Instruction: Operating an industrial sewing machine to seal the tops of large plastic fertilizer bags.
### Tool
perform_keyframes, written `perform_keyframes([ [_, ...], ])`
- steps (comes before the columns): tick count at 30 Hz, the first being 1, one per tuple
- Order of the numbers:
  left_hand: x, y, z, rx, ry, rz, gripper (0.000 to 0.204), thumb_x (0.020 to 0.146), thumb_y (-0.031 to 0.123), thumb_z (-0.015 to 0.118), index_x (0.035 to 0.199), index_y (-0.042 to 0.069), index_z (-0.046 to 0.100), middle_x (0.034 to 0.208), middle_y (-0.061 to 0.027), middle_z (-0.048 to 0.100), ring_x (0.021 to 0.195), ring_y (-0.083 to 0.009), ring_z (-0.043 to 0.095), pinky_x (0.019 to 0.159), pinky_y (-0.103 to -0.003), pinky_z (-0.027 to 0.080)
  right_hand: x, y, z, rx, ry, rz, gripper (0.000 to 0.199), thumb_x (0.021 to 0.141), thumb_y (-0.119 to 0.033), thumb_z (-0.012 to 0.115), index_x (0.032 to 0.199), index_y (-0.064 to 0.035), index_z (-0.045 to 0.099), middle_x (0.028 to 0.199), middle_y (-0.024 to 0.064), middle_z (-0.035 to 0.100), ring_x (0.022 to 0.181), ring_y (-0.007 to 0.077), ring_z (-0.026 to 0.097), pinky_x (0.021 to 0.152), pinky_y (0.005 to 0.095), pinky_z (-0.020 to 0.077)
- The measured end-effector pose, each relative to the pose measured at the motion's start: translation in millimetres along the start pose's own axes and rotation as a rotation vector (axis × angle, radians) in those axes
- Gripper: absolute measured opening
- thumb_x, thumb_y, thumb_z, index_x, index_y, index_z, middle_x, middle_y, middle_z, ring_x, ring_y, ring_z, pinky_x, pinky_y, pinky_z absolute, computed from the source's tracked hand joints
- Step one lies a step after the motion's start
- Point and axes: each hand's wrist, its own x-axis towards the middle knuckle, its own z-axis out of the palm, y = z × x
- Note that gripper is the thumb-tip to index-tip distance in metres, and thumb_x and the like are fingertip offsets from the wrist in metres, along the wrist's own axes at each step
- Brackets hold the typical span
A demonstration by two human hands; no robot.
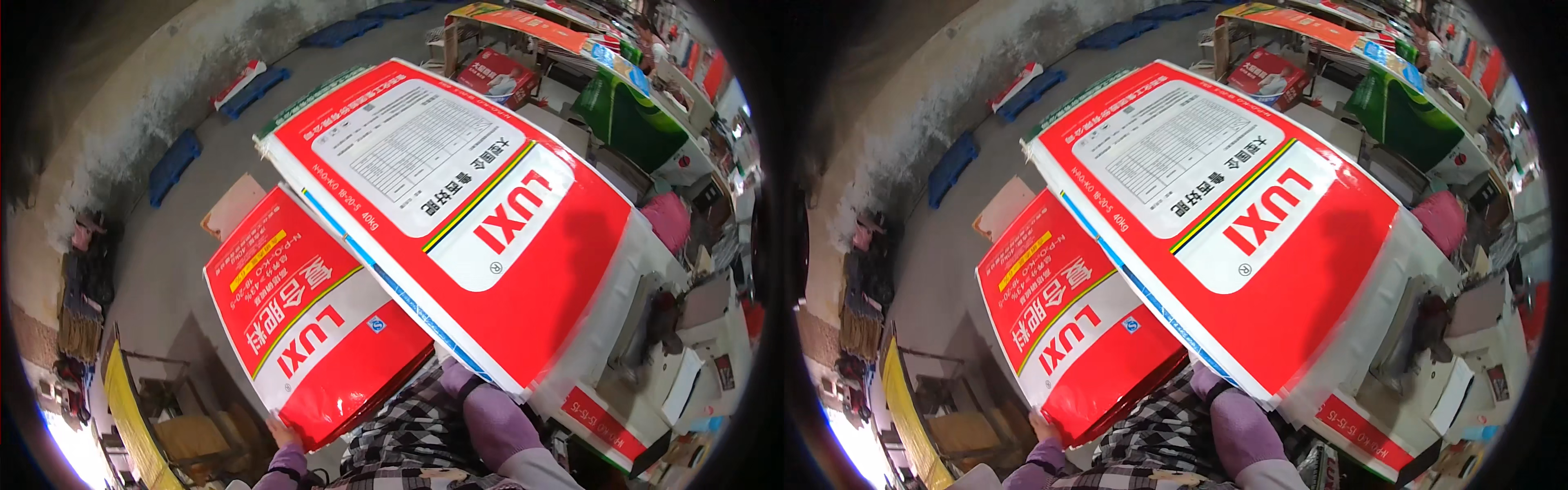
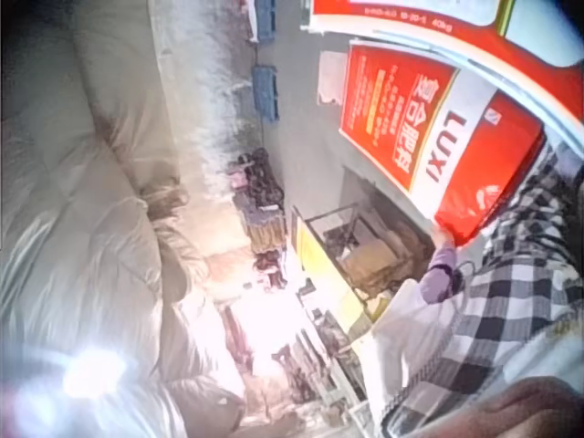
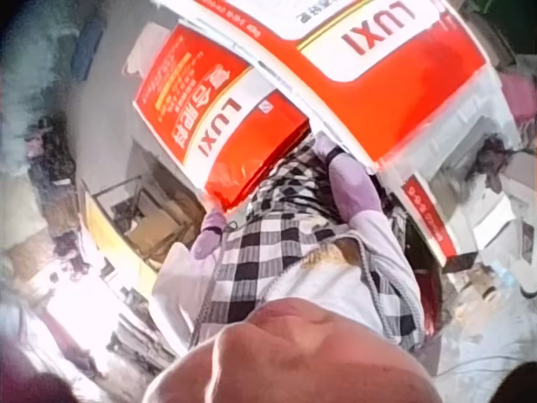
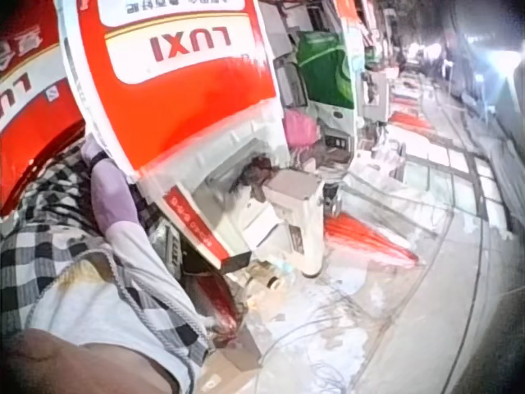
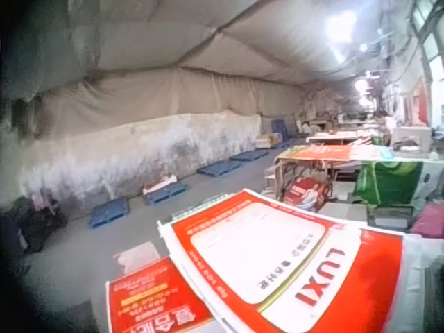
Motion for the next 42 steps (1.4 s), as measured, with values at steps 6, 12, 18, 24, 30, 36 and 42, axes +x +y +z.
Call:
perform_keyframes([
  [6,51.5,195.7,-61.8,0.383,0.017,0.348,0.089,0.064,0.016,0.069,0.144,0.013,0.029,0.150,-0.0153,0.025,0.135,-0.0388,0.030,0.110,-0.047,0.029,-4.7,-41.3,-11.6,0.140,0.431,-0.258,0.028,0.092,-0.019,0.041,0.100,-0.0018,0.062,0.097,0.0236,0.063,0.091,0.0388,0.062,0.083,0.0484,0.0478],
  [12,-123.0,505.3,-152.0,-0.397,-0.222,1.780,0.038,0.066,0.019,0.075,0.101,0.013,0.062,0.100,-0.0127,0.056,0.101,-0.0319,0.052,0.083,-0.043,0.039,-92.1,-70.3,-68.6,-0.297,-0.618,-0.491,0.026,0.078,-0.021,0.060,0.099,-0.0066,0.065,0.094,0.0169,0.066,0.089,0.0349,0.064,0.077,0.0441,0.0504],
  [18,-199.6,592.3,-68.4,-0.256,-0.325,1.790,0.037,0.059,0.025,0.085,0.078,0.006,0.060,0.080,-0.0080,0.054,0.078,-0.0271,0.056,0.066,-0.039,0.043,-160.4,-67.9,-173.2,-0.273,-0.372,-0.286,0.029,0.080,-0.021,0.056,0.103,-0.0057,0.065,0.096,0.0179,0.067,0.092,0.0351,0.064,0.079,0.0461,0.0498],
  [24,-182.3,593.4,-64.3,-0.721,-1.020,1.260,0.012,0.079,0.006,0.070,0.071,-0.001,0.063,0.066,-0.0005,0.061,0.062,-0.0098,0.056,0.057,-0.025,0.044,-160.9,1.2,-263.9,0.298,0.582,0.009,0.030,0.087,-0.031,0.062,0.098,-0.0036,0.065,0.087,0.0155,0.067,0.082,0.0307,0.065,0.071,0.0357,0.0498],
  [30,-185.8,589.6,-86.2,-0.618,-0.911,1.447,0.008,0.084,0.003,0.063,0.084,-0.004,0.067,0.071,-0.0013,0.066,0.067,-0.0092,0.060,0.065,-0.024,0.049,-81.1,-1.0,-241.8,0.161,0.483,0.224,0.051,0.090,-0.049,0.047,0.086,-0.0008,0.064,0.084,0.0204,0.066,0.084,0.0374,0.064,0.075,0.0444,0.0488],
  [36,-146.1,582.5,-116.1,-1.122,-0.889,1.034,0.001,0.080,-0.001,0.065,0.079,-0.001,0.066,0.069,-0.0036,0.064,0.064,-0.0090,0.058,0.061,-0.023,0.047,-94.2,-22.1,-231.2,-0.052,0.608,0.206,0.036,0.087,-0.039,0.049,0.077,-0.0098,0.068,0.076,0.0174,0.065,0.074,0.0374,0.064,0.065,0.0510,0.0485],
  [42,-151.8,562.3,-117.2,-1.258,-0.927,1.124,0.005,0.084,0.003,0.066,0.080,0.000,0.065,0.071,-0.0035,0.063,0.066,-0.0097,0.057,0.063,-0.025,0.047,-99.1,-65.1,-244.9,-0.018,1.065,-0.402,0.035,0.077,-0.042,0.066,0.088,-0.0090,0.066,0.078,0.0128,0.065,0.075,0.0339,0.065,0.069,0.0430,0.0502],
])
